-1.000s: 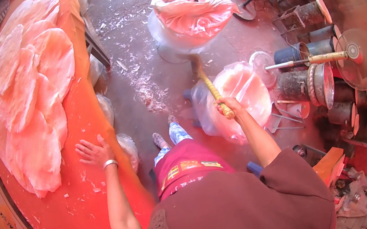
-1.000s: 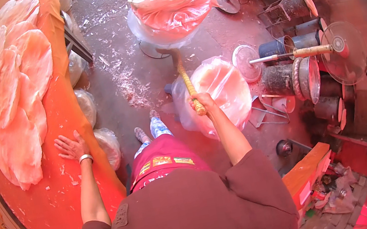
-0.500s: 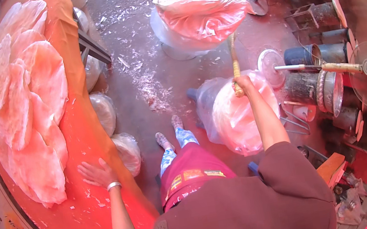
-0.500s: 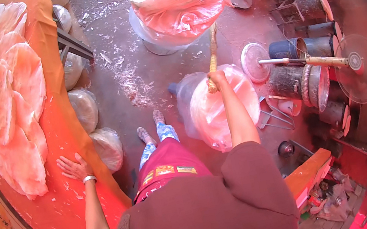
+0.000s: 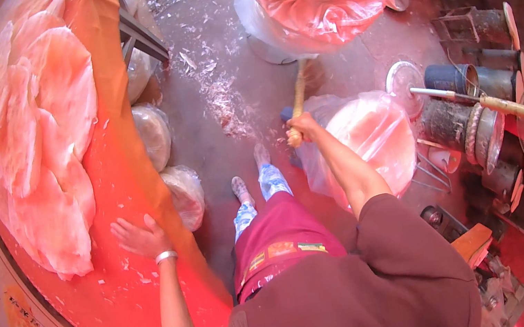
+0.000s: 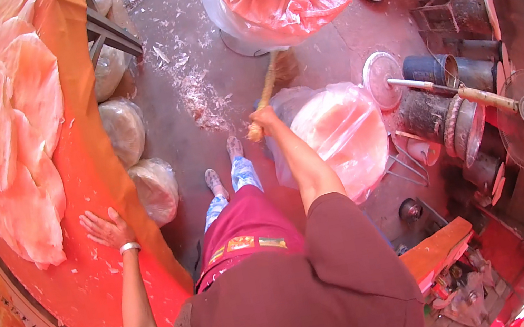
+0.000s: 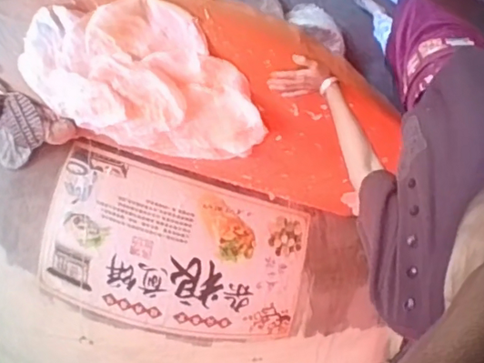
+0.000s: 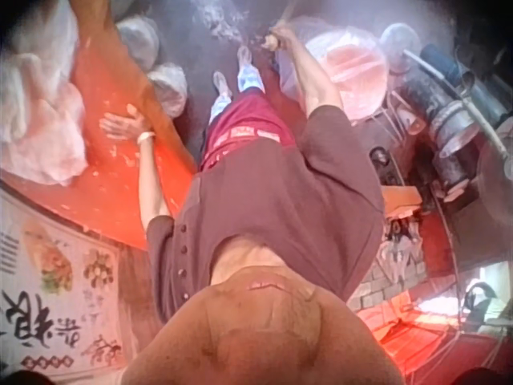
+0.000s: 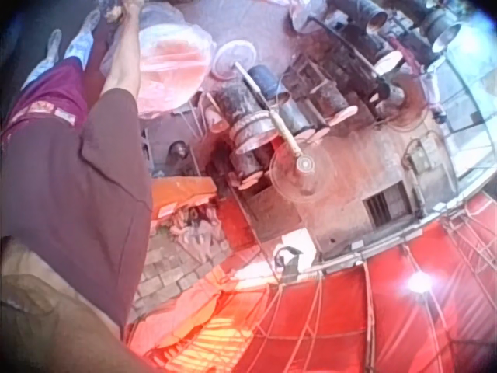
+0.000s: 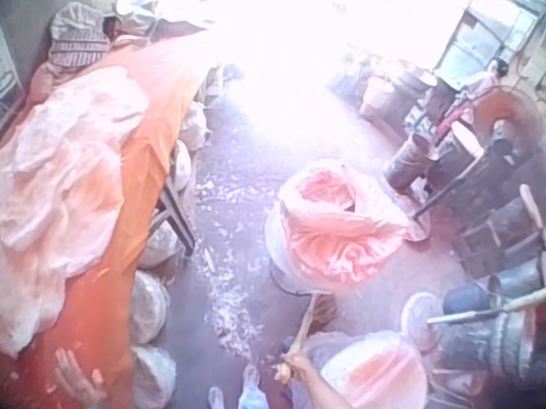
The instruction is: The person sweeps the floor using a broom, moves a plastic stool, and sweeps the debris into a dustpan.
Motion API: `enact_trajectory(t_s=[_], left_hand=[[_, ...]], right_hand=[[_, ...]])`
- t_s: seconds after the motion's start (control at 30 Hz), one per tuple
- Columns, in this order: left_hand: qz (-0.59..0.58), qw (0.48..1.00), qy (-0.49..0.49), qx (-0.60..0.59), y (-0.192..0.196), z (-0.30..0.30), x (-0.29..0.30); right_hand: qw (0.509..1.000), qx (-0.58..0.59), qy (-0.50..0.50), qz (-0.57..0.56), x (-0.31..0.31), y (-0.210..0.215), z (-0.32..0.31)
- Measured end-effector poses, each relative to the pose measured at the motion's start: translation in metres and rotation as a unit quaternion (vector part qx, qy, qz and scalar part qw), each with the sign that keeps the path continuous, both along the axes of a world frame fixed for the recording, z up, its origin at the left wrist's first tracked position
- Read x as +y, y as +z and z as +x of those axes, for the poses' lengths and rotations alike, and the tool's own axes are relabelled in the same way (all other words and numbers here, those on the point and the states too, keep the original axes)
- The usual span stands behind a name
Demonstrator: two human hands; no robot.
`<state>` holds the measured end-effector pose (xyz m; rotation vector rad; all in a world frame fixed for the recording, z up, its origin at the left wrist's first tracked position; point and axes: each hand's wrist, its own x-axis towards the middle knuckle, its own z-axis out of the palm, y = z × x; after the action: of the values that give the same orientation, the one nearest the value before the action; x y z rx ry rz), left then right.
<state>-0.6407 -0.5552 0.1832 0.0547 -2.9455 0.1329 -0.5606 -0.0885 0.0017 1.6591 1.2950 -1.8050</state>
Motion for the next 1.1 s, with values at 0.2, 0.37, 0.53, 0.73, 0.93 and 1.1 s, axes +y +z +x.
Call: enact_trajectory(t_s=[0.2, 0.37, 0.53, 0.73, 0.93, 1.1], left_hand=[[0.005, 1.0, -0.007, 0.023, 0.0, 0.004, -0.004], [0.029, 0.999, -0.004, 0.046, 0.0, 0.007, -0.008], [0.024, 0.999, 0.013, 0.032, -0.004, 0.01, -0.014], [0.03, 0.999, 0.01, 0.028, -0.004, 0.01, -0.019], [0.02, 0.999, 0.012, 0.035, -0.003, 0.009, -0.017], [0.029, 0.999, 0.013, 0.044, -0.001, 0.01, -0.008]], right_hand=[[0.999, 0.006, -0.014, -0.042, -0.103, 0.044, 0.018], [0.996, 0.025, -0.012, -0.089, -0.146, 0.083, 0.061], [0.991, 0.064, 0.097, -0.069, -0.147, 0.139, 0.14], [0.995, 0.027, 0.093, -0.03, -0.187, 0.205, 0.235], [0.991, -0.093, 0.07, -0.06, -0.212, 0.105, 0.219], [0.978, 0.006, -0.157, -0.14, -0.282, 0.079, 0.125]])
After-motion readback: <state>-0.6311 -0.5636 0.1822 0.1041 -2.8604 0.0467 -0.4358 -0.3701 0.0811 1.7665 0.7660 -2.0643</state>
